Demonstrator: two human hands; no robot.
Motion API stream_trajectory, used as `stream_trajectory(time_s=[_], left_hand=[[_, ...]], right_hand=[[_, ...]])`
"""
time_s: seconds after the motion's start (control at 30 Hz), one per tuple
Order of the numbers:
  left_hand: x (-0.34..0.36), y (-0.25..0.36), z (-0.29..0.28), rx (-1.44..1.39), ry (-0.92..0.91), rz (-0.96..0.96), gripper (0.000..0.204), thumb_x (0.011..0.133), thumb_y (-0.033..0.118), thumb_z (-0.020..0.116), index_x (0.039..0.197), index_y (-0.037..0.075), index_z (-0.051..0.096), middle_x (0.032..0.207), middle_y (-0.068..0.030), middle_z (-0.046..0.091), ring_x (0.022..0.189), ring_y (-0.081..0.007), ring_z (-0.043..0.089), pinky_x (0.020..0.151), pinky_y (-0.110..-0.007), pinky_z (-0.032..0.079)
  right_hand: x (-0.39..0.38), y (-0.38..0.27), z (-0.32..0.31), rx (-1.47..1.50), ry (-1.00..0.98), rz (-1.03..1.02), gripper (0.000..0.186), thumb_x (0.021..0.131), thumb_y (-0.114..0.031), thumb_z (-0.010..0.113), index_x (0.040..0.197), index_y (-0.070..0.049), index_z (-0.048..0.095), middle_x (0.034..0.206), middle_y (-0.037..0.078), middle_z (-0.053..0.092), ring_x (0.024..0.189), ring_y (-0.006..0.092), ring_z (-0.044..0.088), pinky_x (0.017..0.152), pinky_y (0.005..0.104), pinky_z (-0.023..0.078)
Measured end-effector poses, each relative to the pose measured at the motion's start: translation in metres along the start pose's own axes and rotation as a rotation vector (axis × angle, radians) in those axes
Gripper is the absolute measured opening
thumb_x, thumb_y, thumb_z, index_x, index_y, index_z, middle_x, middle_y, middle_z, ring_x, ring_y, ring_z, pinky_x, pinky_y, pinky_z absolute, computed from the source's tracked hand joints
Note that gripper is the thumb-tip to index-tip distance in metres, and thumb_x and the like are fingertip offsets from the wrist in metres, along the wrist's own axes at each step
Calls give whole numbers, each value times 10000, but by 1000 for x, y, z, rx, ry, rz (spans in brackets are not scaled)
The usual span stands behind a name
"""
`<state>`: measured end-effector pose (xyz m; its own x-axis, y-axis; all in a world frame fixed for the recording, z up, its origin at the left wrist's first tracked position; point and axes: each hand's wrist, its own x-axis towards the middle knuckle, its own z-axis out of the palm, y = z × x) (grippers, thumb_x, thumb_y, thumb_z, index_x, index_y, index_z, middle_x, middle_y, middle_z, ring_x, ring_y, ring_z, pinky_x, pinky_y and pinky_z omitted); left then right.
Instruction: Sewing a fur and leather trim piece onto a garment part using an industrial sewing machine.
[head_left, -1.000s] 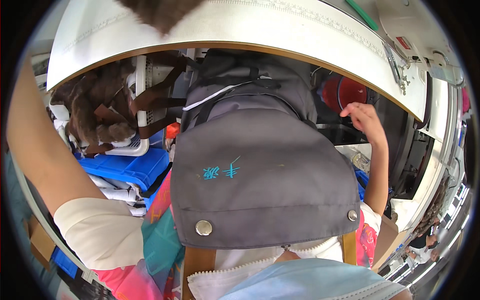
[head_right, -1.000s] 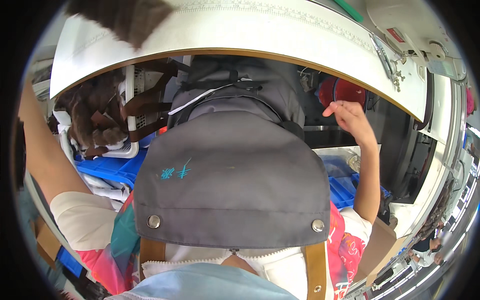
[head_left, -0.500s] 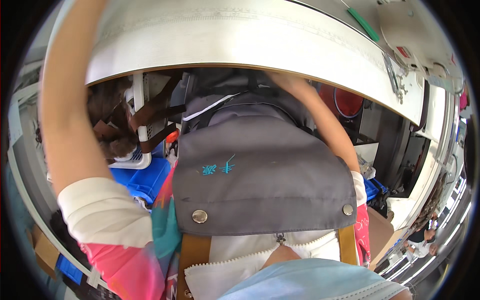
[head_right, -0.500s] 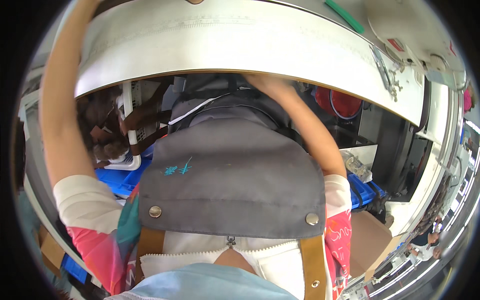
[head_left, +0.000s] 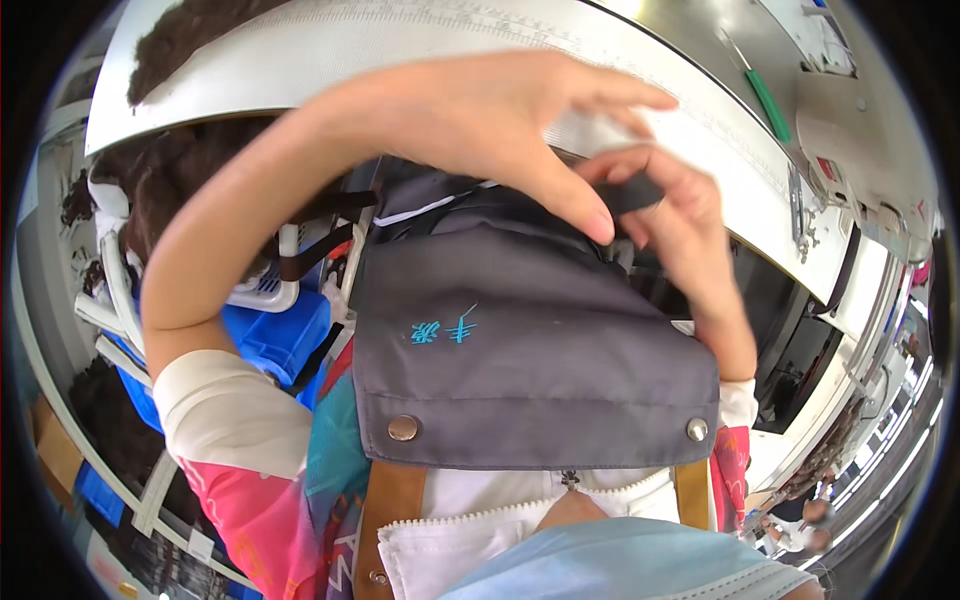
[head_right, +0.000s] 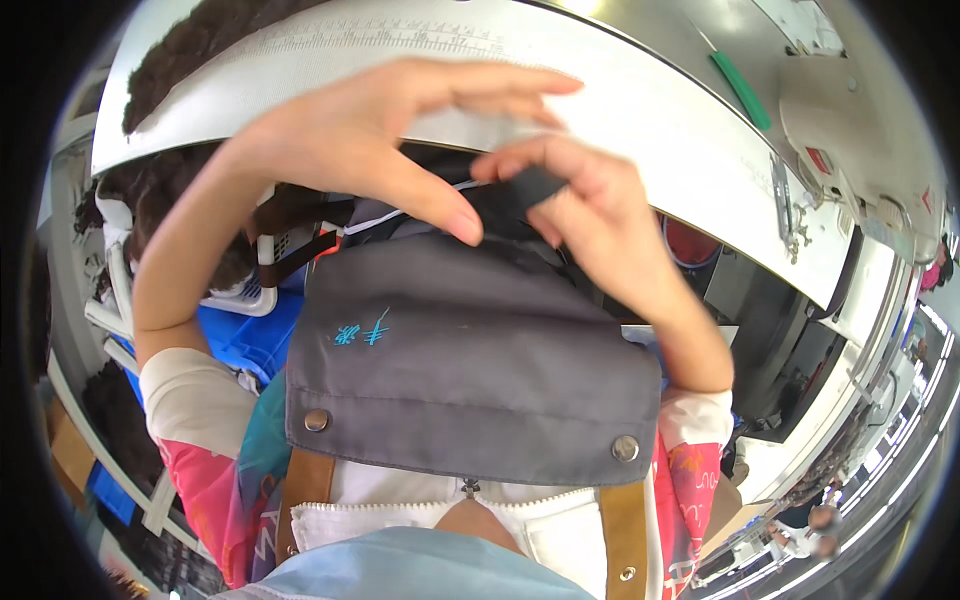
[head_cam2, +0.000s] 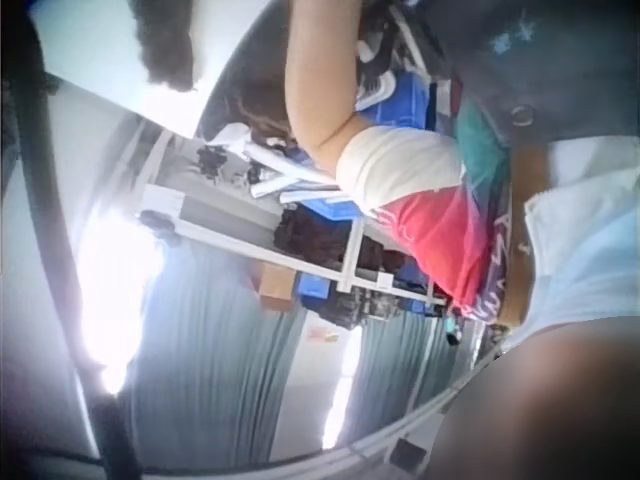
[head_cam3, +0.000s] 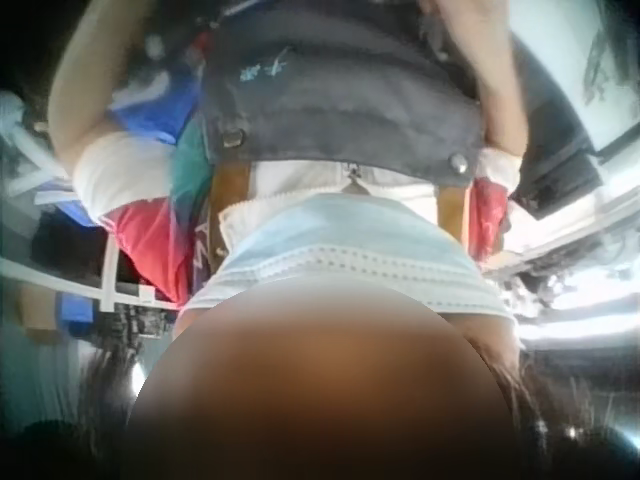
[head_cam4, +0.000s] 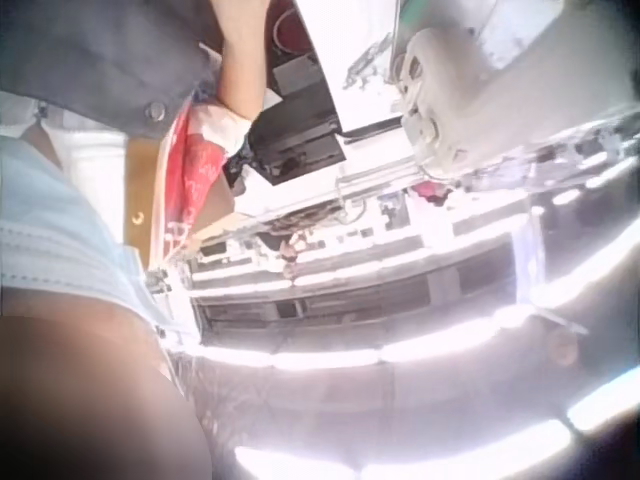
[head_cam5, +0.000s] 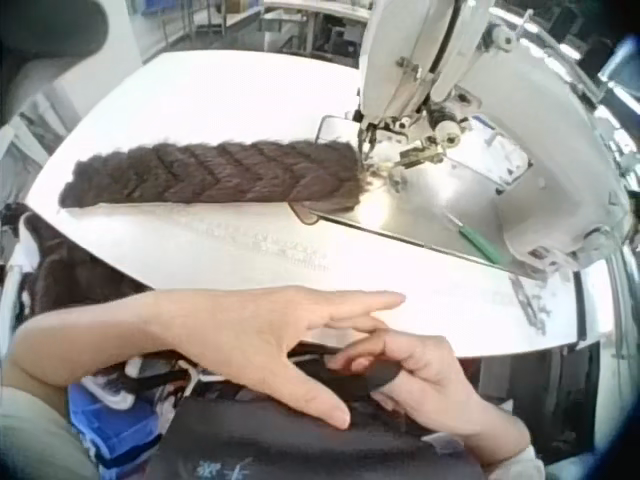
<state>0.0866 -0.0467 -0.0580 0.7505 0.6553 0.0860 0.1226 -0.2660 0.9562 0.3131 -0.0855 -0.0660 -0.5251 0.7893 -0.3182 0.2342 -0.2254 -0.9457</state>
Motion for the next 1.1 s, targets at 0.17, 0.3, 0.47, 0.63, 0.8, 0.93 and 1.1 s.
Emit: stream_trajectory(time_s=[0.17, 0.3, 0.47, 0.63, 0.8, 0.93, 1.1], left_hand=[[-2, -12, -26, -445, 63, -329, 286, 855, 248, 639, 1007, 6, 630, 730, -10, 605, 639, -82, 551, 587, -217, 426], [-24, -23, -87, -471, 318, -221, 221, 923, 235, 547, 926, 21, 603, 835, -33, 608, 718, -116, 557, 673, -243, 443], [-47, -28, -119, -438, 493, -378, 214, 937, 231, 547, 920, 24, 594, 701, 2, 565, 614, -73, 514, 620, -199, 412], [-55, -40, -116, -522, 564, -325, 180, 912, 218, 590, 943, 43, 620, 646, 48, 529, 500, -16, 389, 547, -186, 338], [-67, -52, -124, -448, 623, -377, 201, 929, 222, 559, 957, 28, 603, 602, 61, 482, 478, -15, 369, 536, -184, 346], [-77, -27, -142, 34, 577, -444, 189, 880, 173, 598, 962, 11, 652, 657, 16, 557, 559, -54, 441, 569, -198, 362], [-32, 12, -94, 821, 533, -103, 372, 796, 185, 673, 1131, 33, 617, 1111, -81, 588, 998, -203, 549, 799, -292, 432]], right_hand=[[17, -35, -62, -149, 240, -231, 160, 844, -55, 577, 951, 6, 679, 631, -55, 554, 506, 3, 364, 456, 174, 264], [12, -26, -120, -433, 161, -156, 173, 882, -149, 599, 935, -13, 693, 542, -78, 435, 486, 0, 320, 454, 181, 233], [-1, -7, -159, -115, 141, 57, 187, 902, -154, 564, 933, -18, 688, 498, -92, 353, 460, 3, 275, 449, 203, 202], [7, 9, -161, -70, 166, 13, 279, 920, -222, 558, 1038, 25, 613, 540, -70, 431, 448, 9, 318, 427, 196, 219], [5, 22, -167, 132, 167, -19, 204, 910, -195, 568, 968, -16, 648, 603, -56, 496, 487, 9, 378, 447, 172, 260], [4, 14, -152, -50, 249, 56, 153, 862, -165, 632, 942, -35, 652, 679, -24, 591, 519, 10, 413, 462, 161, 293], [23, -13, -73, -215, 241, -72, 129, 820, -96, 651, 930, -29, 666, 738, 3, 652, 624, 23, 530, 501, 176, 347]])
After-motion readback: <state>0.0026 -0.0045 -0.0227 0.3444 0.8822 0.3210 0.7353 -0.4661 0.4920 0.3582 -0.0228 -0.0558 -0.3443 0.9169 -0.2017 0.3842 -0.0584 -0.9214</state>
